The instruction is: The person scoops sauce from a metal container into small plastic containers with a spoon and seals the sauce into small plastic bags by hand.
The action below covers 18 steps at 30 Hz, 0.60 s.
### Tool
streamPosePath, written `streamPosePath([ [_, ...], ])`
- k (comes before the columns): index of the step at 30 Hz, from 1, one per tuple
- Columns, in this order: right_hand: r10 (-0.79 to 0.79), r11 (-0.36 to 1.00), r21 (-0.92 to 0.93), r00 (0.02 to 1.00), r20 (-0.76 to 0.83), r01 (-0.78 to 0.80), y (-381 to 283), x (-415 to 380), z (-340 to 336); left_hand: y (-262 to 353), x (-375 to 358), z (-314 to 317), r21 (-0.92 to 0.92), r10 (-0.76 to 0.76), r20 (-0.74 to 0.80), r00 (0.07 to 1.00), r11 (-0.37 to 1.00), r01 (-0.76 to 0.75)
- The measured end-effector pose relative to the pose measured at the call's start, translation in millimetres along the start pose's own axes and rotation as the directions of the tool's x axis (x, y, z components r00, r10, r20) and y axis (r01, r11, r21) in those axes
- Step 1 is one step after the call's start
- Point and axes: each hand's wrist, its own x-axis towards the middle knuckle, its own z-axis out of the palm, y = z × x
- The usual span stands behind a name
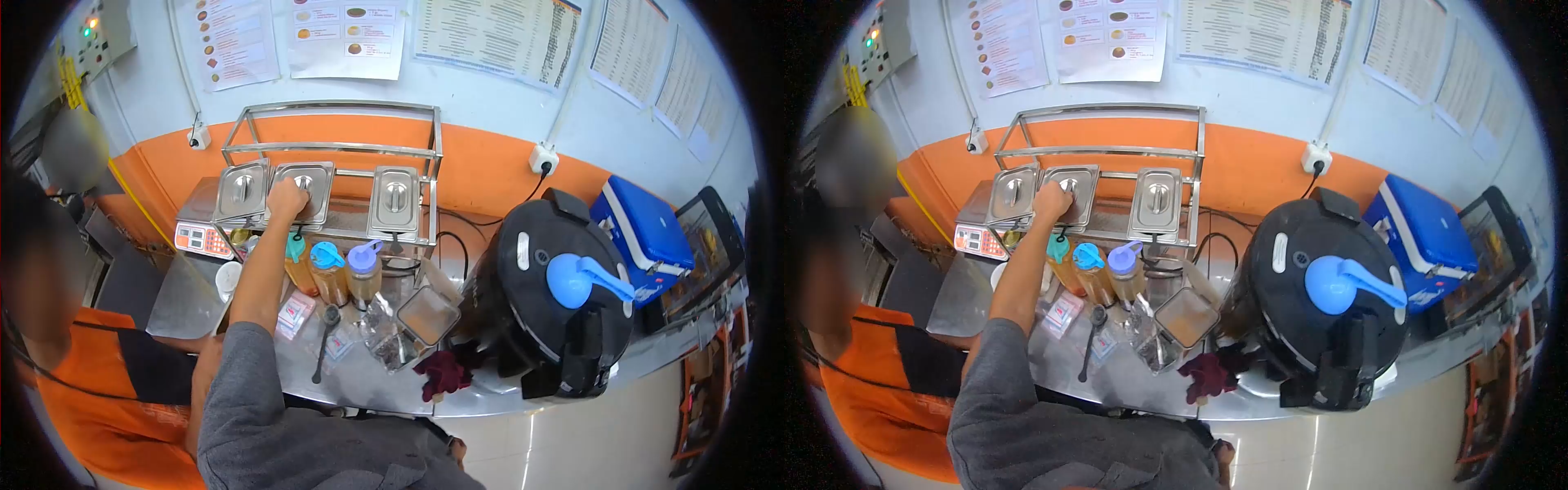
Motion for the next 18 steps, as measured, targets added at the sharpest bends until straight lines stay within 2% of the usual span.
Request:
streamPosePath([
  [1,0.052,0.998,-0.037,0.999,-0.017,-0.052,-7,-6,7,-3,3,0,0.004,-0.018,0.011,1.000,1.000,0.018],
  [7,-0.056,0.998,-0.014,0.998,0.008,0.056,-32,-17,44,0,-4,-29,0.044,0.053,0.086,0.995,0.997,-0.057],
  [11,-0.136,0.990,-0.022,0.988,0.068,0.137,-72,-1,74,-4,-11,-58,0.096,0.102,0.130,0.986,0.989,-0.115],
  [14,-0.182,0.983,-0.014,0.978,0.100,0.184,-108,13,98,2,1,-76,-0.009,0.189,0.016,0.982,0.982,-0.189],
  [18,-0.245,0.969,0.001,0.959,0.143,0.247,-162,32,128,69,33,-112,-0.103,0.222,-0.200,0.954,0.964,-0.246],
])
